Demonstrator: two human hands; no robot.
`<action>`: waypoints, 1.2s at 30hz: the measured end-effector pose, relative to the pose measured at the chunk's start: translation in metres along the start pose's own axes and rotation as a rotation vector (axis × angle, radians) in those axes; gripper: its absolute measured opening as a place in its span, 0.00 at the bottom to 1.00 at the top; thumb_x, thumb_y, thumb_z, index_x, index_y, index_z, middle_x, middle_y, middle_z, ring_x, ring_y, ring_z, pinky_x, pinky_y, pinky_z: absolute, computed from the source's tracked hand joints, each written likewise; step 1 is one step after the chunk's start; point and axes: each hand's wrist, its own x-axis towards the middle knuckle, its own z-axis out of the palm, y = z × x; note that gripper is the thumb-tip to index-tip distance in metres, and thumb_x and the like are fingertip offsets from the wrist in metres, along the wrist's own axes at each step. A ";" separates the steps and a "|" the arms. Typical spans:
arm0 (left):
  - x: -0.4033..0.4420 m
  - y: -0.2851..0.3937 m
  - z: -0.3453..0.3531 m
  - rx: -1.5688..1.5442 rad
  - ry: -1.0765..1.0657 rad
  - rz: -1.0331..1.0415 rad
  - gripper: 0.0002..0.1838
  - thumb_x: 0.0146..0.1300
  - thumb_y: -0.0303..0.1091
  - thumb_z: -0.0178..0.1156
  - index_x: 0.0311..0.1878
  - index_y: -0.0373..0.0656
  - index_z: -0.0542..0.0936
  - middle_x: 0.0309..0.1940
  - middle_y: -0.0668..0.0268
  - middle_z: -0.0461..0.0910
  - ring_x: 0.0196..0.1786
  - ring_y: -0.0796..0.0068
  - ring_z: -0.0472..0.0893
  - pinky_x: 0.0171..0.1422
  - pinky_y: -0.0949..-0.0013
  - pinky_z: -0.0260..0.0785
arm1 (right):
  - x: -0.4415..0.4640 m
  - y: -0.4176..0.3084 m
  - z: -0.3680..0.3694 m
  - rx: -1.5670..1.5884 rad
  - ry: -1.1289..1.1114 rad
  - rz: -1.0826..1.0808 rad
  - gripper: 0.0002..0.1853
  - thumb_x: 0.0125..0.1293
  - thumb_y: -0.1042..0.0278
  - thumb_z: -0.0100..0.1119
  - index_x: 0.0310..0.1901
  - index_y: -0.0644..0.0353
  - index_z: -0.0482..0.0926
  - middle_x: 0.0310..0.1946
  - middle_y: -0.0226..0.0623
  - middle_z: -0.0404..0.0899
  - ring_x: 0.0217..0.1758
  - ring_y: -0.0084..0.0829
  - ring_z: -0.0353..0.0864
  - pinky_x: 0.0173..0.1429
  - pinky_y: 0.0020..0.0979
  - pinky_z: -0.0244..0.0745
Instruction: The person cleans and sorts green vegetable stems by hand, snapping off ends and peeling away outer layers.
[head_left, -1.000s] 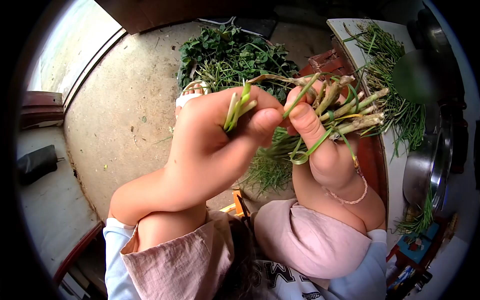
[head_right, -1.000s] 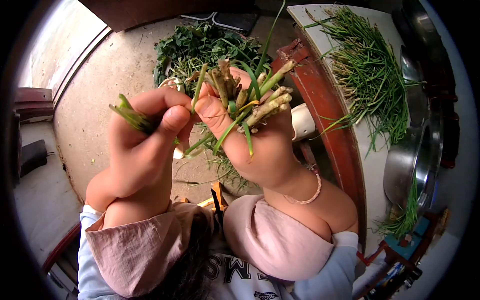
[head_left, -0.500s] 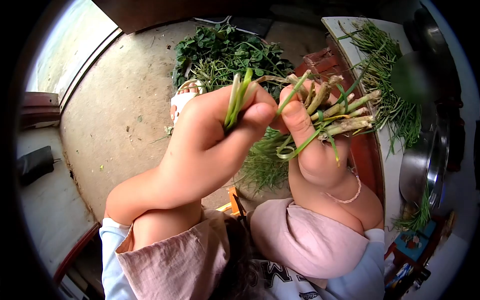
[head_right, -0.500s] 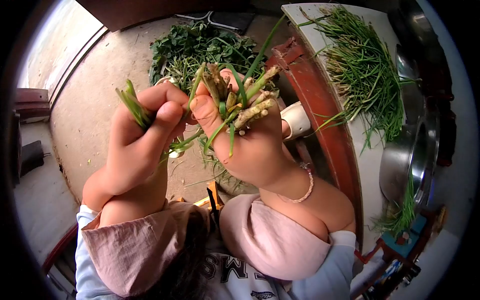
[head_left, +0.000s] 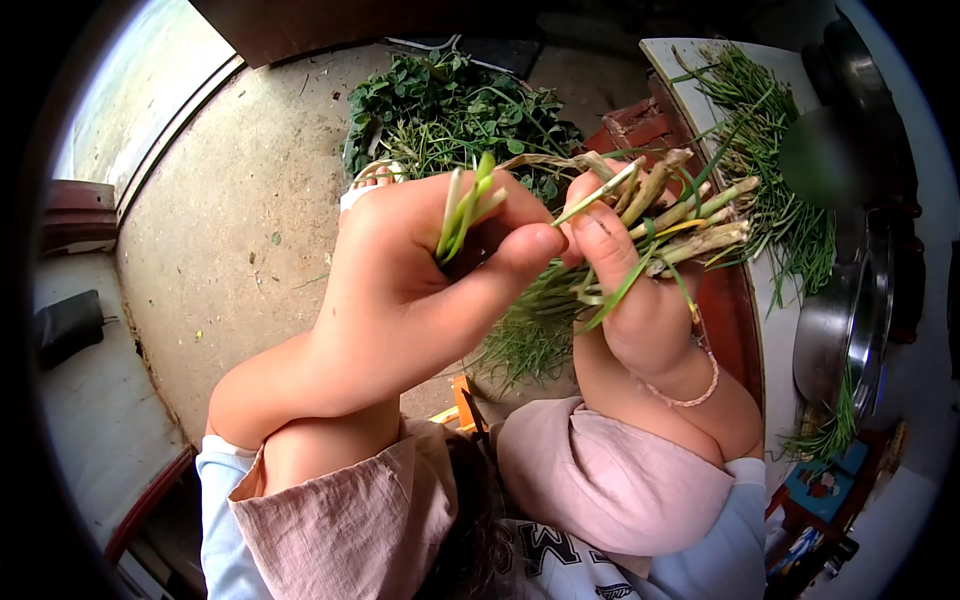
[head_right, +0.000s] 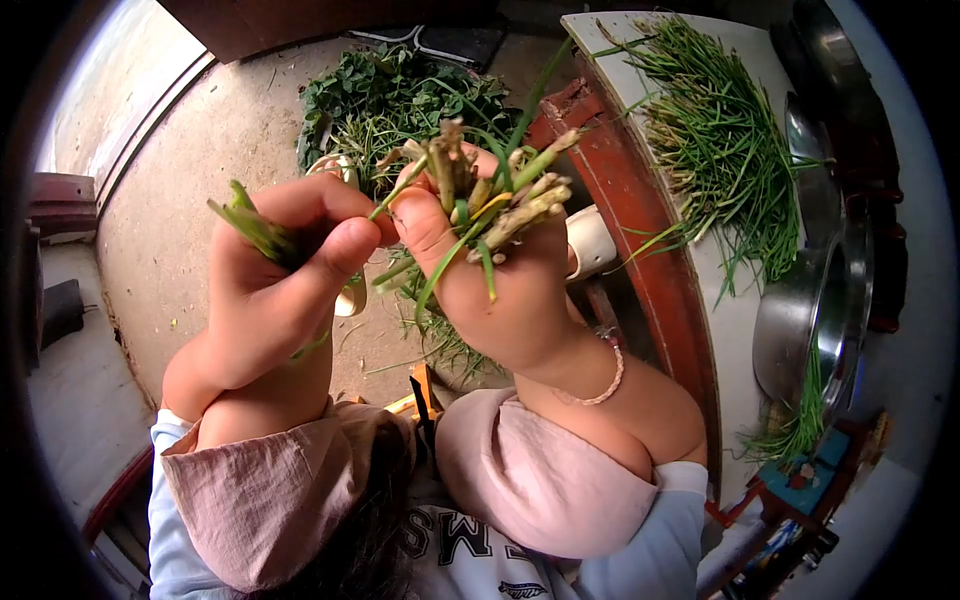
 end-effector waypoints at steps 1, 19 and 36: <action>0.000 0.000 0.000 -0.016 0.014 0.018 0.04 0.55 0.24 0.53 0.30 0.32 0.73 0.22 0.68 0.71 0.22 0.87 0.68 0.24 0.84 0.57 | 0.000 0.004 -0.005 0.034 -0.029 0.010 0.02 0.57 0.75 0.51 0.31 0.64 0.72 0.24 0.27 0.72 0.28 0.16 0.68 0.31 0.18 0.64; 0.003 0.001 -0.001 0.452 0.046 0.364 0.07 0.44 0.24 0.62 0.25 0.33 0.75 0.17 0.62 0.71 0.17 0.76 0.70 0.21 0.77 0.58 | -0.001 0.001 -0.007 0.078 -0.141 -0.034 0.06 0.52 0.81 0.52 0.32 0.65 0.69 0.25 0.29 0.70 0.26 0.16 0.67 0.29 0.17 0.63; 0.003 0.000 0.001 0.358 -0.001 0.248 0.06 0.53 0.24 0.55 0.26 0.30 0.73 0.15 0.64 0.69 0.17 0.80 0.69 0.20 0.79 0.59 | -0.002 0.005 -0.004 0.153 -0.100 0.018 0.05 0.55 0.75 0.53 0.33 0.65 0.69 0.23 0.26 0.68 0.23 0.14 0.66 0.26 0.16 0.61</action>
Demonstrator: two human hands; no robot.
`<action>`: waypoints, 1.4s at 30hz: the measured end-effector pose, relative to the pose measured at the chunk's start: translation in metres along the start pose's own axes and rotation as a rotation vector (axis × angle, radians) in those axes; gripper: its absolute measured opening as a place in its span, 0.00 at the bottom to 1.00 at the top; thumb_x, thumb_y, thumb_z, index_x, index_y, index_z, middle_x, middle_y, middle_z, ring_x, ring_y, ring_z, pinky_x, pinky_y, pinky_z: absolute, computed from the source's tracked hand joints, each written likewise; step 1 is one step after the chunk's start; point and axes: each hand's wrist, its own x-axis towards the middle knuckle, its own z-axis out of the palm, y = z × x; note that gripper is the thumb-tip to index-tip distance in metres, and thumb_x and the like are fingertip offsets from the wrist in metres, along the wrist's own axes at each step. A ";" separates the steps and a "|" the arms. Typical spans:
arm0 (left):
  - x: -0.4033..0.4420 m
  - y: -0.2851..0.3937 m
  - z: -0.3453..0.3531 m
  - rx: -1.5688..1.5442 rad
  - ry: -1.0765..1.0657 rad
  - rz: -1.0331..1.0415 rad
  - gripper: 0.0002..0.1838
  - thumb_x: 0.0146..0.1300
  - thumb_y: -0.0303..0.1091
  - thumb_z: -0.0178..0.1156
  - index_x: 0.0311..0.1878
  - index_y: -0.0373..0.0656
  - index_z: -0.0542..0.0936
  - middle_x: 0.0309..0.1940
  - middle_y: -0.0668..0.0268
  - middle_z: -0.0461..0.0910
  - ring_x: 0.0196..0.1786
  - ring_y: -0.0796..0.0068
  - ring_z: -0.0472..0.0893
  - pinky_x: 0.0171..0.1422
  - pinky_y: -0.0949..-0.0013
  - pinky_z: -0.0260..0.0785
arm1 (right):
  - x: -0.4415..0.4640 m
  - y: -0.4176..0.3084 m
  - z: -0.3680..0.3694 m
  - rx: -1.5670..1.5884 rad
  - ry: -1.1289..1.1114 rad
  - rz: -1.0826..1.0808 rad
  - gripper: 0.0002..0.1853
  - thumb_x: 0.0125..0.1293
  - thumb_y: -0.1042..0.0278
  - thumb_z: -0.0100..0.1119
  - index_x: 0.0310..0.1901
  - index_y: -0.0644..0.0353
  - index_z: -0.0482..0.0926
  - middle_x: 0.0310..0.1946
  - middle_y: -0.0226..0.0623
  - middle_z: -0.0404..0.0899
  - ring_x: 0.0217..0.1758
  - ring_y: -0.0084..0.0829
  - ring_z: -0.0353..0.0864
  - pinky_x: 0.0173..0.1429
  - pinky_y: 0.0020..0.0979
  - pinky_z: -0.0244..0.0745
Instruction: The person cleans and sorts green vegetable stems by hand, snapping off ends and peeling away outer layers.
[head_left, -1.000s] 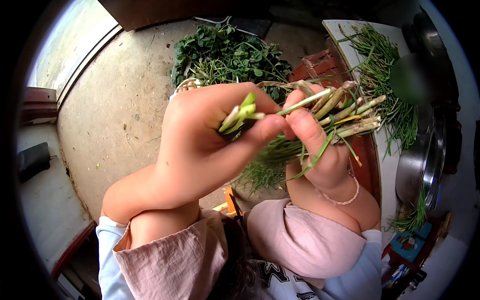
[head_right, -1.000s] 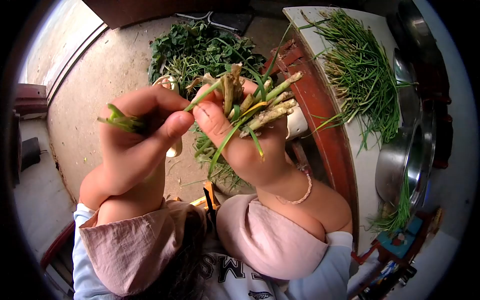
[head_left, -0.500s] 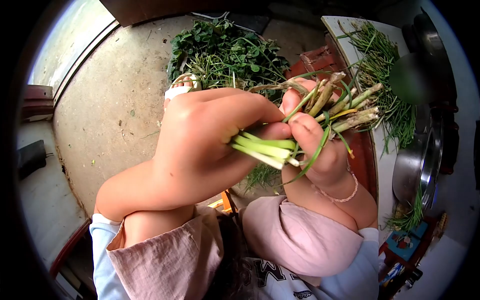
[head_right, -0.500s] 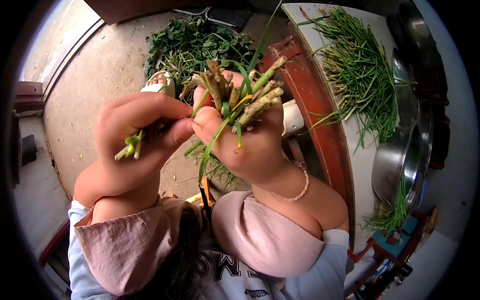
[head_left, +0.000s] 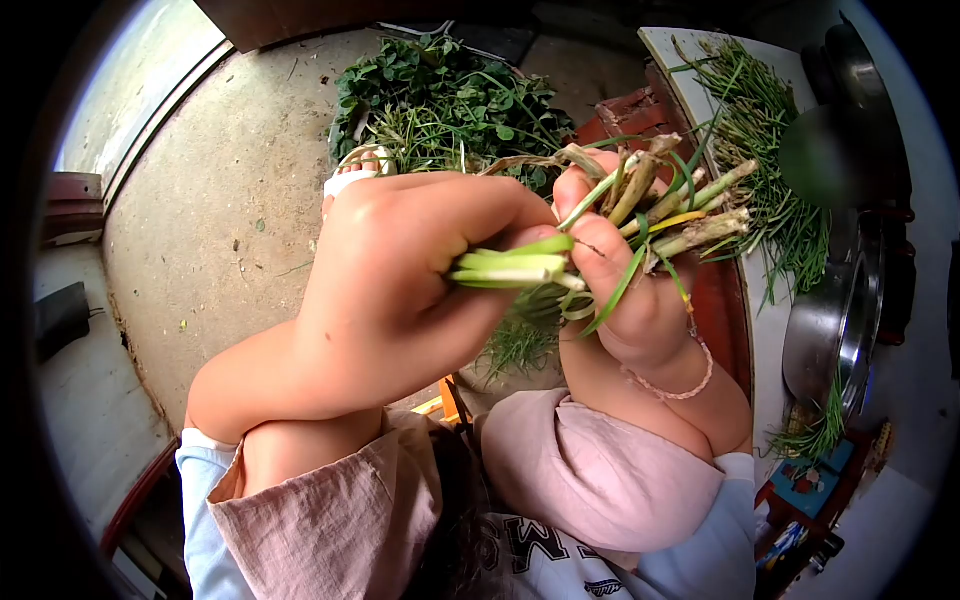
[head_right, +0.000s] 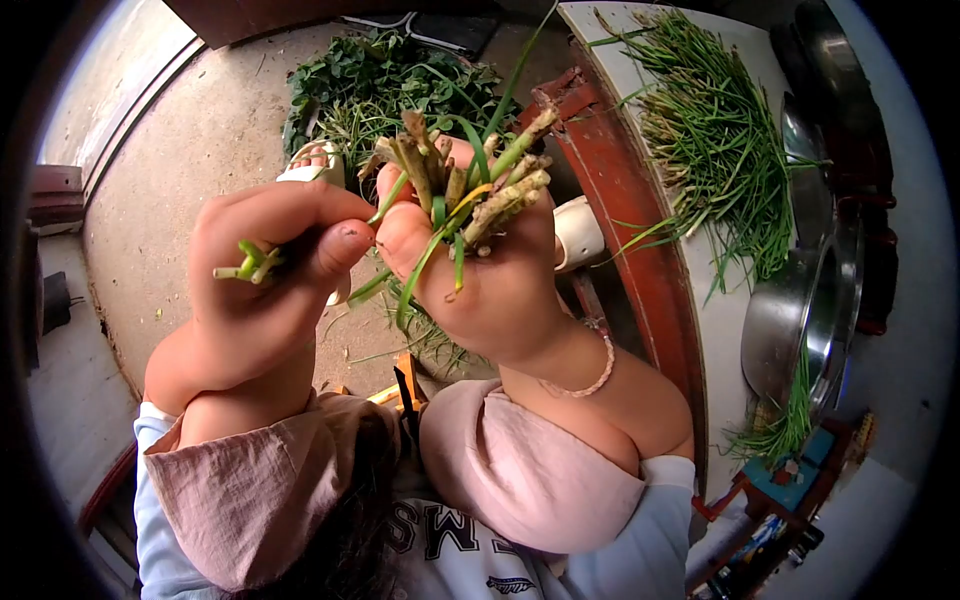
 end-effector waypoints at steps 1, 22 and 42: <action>0.000 0.000 0.000 -0.007 -0.002 -0.005 0.06 0.54 0.24 0.55 0.26 0.30 0.73 0.15 0.64 0.69 0.17 0.80 0.69 0.20 0.79 0.59 | 0.000 0.000 0.000 0.000 0.016 0.028 0.05 0.55 0.76 0.53 0.33 0.65 0.69 0.23 0.26 0.68 0.23 0.14 0.66 0.26 0.16 0.62; -0.004 0.002 -0.005 -0.258 -0.009 -0.217 0.10 0.61 0.29 0.48 0.29 0.31 0.71 0.24 0.63 0.74 0.20 0.82 0.72 0.24 0.80 0.63 | 0.016 0.000 -0.036 -0.045 0.458 0.044 0.06 0.55 0.69 0.44 0.25 0.60 0.63 0.20 0.28 0.57 0.24 0.21 0.58 0.31 0.23 0.58; 0.001 0.005 0.001 -0.405 -0.041 -0.358 0.10 0.58 0.27 0.48 0.25 0.34 0.74 0.15 0.71 0.70 0.21 0.86 0.67 0.25 0.80 0.59 | 0.006 -0.014 -0.006 0.056 0.131 0.090 0.06 0.54 0.76 0.56 0.34 0.64 0.76 0.23 0.26 0.73 0.23 0.13 0.67 0.26 0.15 0.62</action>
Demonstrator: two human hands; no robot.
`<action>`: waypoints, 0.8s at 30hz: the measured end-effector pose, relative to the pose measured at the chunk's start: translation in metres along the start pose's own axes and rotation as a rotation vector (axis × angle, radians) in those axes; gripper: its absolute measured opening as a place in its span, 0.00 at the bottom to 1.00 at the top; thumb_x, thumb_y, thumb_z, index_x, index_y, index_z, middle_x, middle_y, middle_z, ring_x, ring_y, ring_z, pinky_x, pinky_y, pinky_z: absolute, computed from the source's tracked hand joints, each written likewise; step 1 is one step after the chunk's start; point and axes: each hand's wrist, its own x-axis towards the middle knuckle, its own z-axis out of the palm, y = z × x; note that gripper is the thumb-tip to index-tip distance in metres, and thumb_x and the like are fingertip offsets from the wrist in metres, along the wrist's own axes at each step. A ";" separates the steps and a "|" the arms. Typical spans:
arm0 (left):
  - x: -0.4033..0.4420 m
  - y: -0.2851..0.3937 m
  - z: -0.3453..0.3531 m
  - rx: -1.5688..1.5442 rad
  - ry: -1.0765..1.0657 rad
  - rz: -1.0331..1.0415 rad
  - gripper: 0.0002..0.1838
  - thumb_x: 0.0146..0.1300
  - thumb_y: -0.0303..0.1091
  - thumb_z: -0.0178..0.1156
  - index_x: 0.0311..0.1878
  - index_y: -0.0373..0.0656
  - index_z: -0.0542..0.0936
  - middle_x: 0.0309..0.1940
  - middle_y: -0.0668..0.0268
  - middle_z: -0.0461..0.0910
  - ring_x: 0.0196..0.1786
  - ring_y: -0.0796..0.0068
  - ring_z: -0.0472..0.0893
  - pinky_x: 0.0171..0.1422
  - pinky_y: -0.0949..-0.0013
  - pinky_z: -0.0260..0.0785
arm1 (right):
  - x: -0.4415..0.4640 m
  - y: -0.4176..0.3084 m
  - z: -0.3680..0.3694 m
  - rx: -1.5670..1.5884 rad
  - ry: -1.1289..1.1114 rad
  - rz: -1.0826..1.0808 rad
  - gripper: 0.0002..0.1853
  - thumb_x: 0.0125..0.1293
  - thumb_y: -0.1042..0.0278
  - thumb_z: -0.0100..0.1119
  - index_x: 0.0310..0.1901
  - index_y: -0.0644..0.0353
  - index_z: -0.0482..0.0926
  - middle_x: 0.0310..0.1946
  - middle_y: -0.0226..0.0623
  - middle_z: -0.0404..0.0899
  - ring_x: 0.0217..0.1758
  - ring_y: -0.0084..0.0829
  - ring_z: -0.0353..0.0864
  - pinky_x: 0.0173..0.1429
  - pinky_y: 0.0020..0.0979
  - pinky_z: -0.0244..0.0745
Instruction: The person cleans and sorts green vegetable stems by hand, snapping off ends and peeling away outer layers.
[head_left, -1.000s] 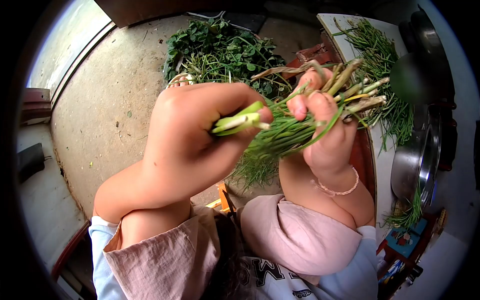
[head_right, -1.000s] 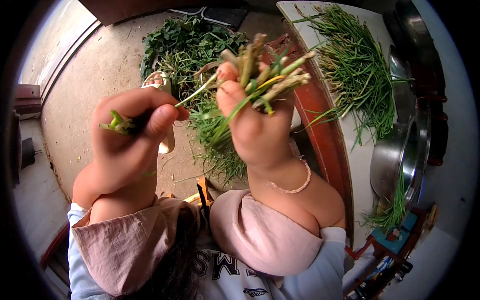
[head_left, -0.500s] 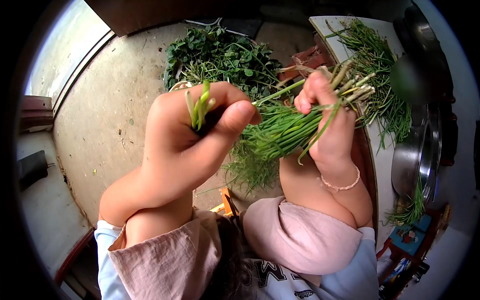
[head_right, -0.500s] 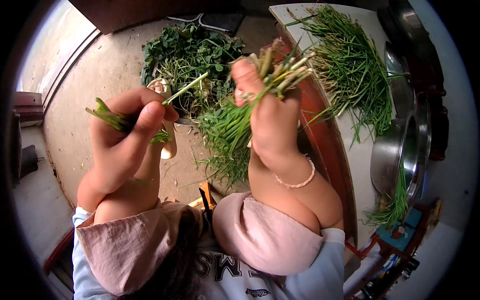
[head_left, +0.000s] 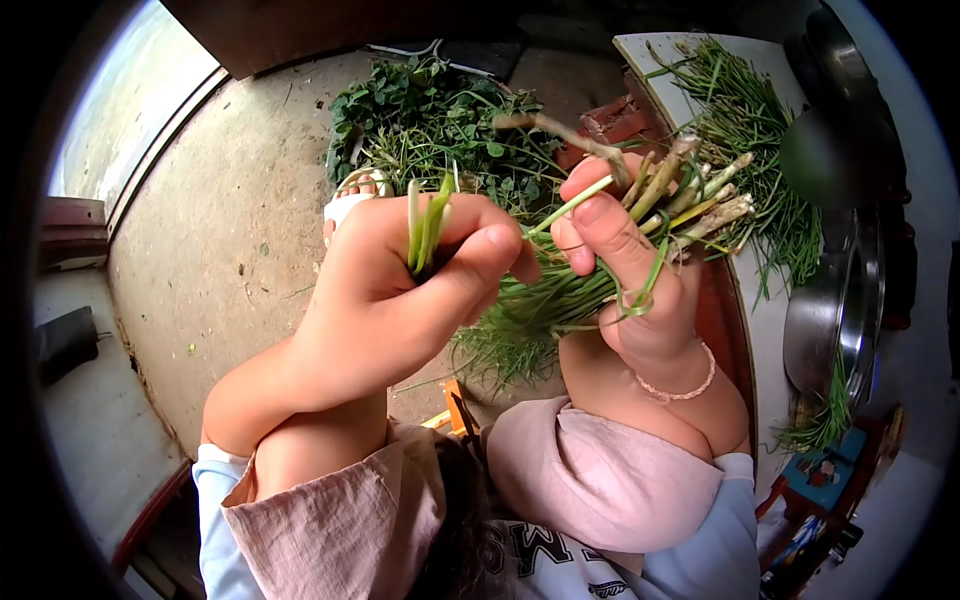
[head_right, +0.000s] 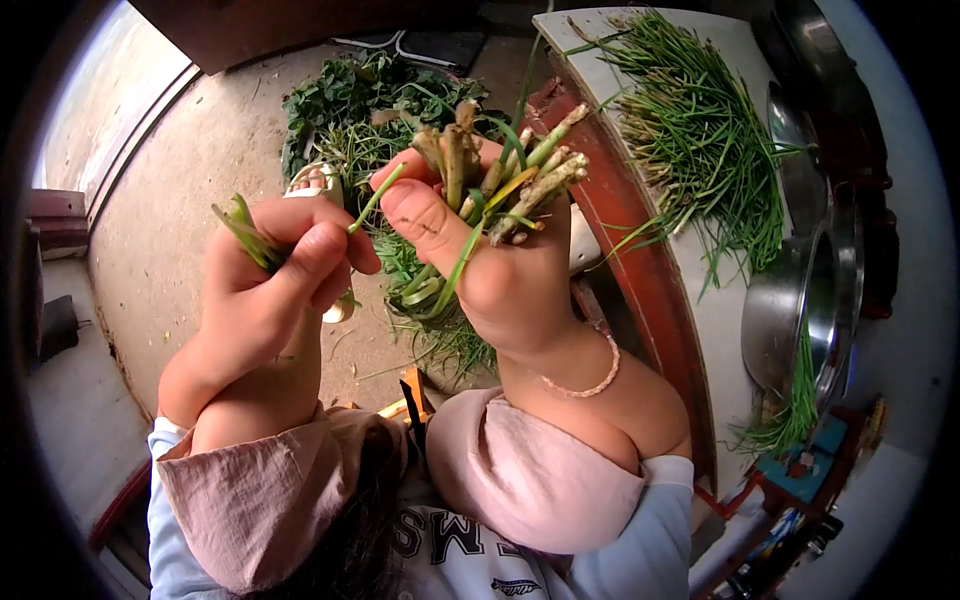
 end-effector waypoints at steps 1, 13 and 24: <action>0.000 0.000 0.000 -0.044 -0.010 -0.036 0.10 0.59 0.28 0.48 0.25 0.34 0.74 0.14 0.72 0.68 0.19 0.87 0.66 0.23 0.81 0.57 | 0.000 0.000 0.001 0.001 0.007 -0.017 0.06 0.54 0.76 0.55 0.35 0.64 0.75 0.24 0.27 0.73 0.24 0.13 0.68 0.27 0.14 0.62; 0.004 -0.003 -0.001 0.092 0.064 0.129 0.06 0.55 0.29 0.53 0.29 0.35 0.74 0.20 0.70 0.69 0.17 0.90 0.62 0.19 0.83 0.51 | -0.002 -0.008 -0.004 -0.033 -0.070 0.027 0.06 0.52 0.78 0.56 0.34 0.65 0.74 0.28 0.32 0.75 0.31 0.19 0.73 0.36 0.18 0.69; 0.013 -0.007 -0.006 0.458 0.060 0.559 0.06 0.45 0.19 0.60 0.28 0.34 0.74 0.27 0.65 0.73 0.20 0.86 0.68 0.20 0.85 0.54 | -0.001 -0.007 -0.001 -0.016 -0.085 0.057 0.05 0.51 0.80 0.57 0.31 0.65 0.74 0.28 0.33 0.76 0.32 0.21 0.74 0.37 0.21 0.70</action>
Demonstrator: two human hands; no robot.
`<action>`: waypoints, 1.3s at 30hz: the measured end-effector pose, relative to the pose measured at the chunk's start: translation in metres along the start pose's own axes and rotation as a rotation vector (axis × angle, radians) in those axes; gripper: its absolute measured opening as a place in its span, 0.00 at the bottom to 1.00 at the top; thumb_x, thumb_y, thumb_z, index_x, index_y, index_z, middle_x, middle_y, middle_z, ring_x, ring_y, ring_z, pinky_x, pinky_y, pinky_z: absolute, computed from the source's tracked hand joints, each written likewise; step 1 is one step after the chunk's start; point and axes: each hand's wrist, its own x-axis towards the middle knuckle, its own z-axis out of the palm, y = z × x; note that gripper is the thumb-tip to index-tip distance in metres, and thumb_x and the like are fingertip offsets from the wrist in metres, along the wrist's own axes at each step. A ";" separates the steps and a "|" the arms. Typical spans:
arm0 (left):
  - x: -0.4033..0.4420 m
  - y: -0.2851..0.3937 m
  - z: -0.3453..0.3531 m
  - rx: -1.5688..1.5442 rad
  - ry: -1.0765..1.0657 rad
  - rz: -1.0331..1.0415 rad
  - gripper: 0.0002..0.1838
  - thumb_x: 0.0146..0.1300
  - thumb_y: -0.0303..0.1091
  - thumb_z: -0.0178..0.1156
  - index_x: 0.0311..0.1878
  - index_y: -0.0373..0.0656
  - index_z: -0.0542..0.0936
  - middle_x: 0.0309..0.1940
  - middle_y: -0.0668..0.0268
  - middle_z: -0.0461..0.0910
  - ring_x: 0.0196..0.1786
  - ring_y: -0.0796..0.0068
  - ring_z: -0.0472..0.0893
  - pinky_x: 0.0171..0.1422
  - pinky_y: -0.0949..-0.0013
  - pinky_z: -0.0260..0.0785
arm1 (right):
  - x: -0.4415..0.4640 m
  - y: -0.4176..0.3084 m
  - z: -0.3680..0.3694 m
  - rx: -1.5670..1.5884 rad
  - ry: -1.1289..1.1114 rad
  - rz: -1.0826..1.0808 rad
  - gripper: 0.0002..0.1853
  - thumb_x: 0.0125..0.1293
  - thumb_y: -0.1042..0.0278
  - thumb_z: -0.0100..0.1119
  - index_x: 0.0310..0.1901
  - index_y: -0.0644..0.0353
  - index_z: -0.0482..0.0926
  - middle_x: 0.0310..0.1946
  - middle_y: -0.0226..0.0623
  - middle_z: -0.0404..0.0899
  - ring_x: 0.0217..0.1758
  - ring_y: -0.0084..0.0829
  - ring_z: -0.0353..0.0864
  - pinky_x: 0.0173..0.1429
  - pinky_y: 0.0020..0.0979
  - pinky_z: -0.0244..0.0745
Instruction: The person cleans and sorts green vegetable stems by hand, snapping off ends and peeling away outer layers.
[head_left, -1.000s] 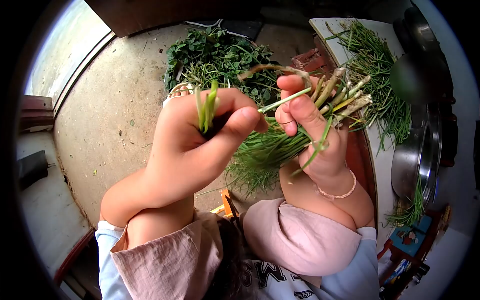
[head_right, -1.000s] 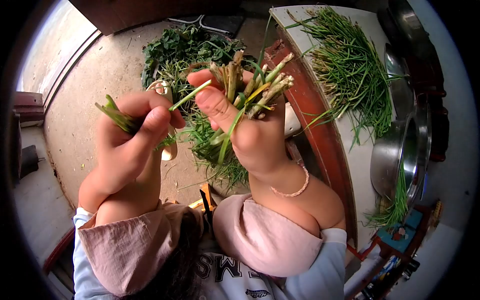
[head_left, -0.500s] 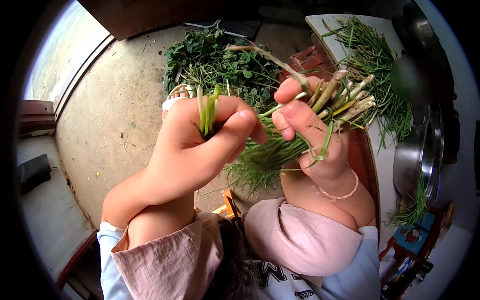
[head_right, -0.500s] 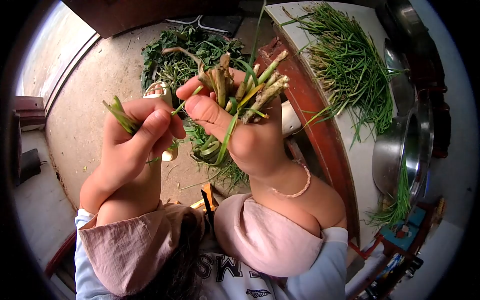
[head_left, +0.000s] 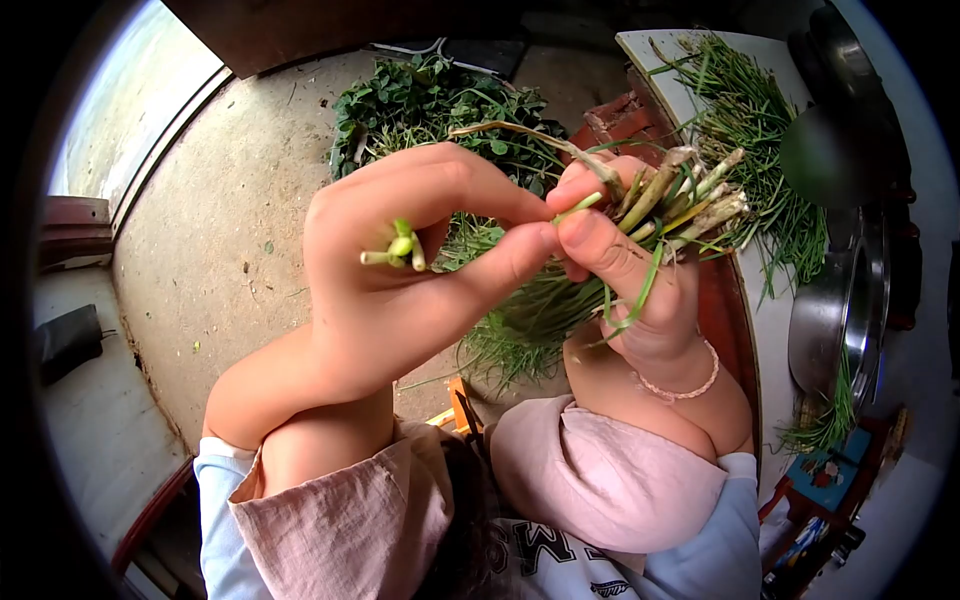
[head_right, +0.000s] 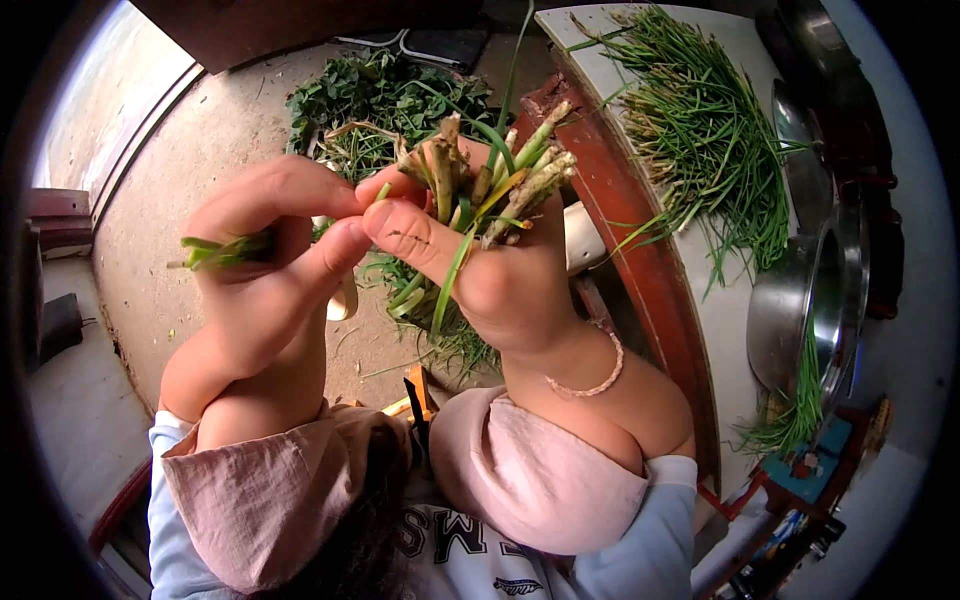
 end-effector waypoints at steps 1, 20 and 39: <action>0.000 0.001 0.000 0.000 0.000 0.000 0.06 0.45 0.19 0.60 0.28 0.34 0.74 0.27 0.65 0.73 0.20 0.86 0.68 0.20 0.85 0.54 | 0.000 0.001 -0.001 0.001 -0.006 -0.014 0.05 0.51 0.80 0.57 0.31 0.65 0.74 0.27 0.33 0.76 0.32 0.21 0.74 0.37 0.21 0.70; 0.002 -0.004 0.004 -0.504 0.000 -0.506 0.06 0.55 0.30 0.54 0.30 0.38 0.73 0.21 0.75 0.69 0.23 0.91 0.65 0.25 0.85 0.55 | 0.000 -0.004 0.000 -0.087 0.057 -0.010 0.06 0.50 0.76 0.60 0.31 0.65 0.75 0.25 0.30 0.76 0.27 0.18 0.73 0.32 0.19 0.68; 0.004 0.006 0.023 -0.743 -0.166 -0.630 0.12 0.60 0.24 0.42 0.48 0.35 0.66 0.33 0.70 0.69 0.29 0.85 0.67 0.30 0.81 0.63 | 0.007 0.013 0.004 -0.046 0.141 0.040 0.04 0.48 0.77 0.61 0.27 0.64 0.77 0.20 0.31 0.76 0.22 0.18 0.75 0.21 0.18 0.69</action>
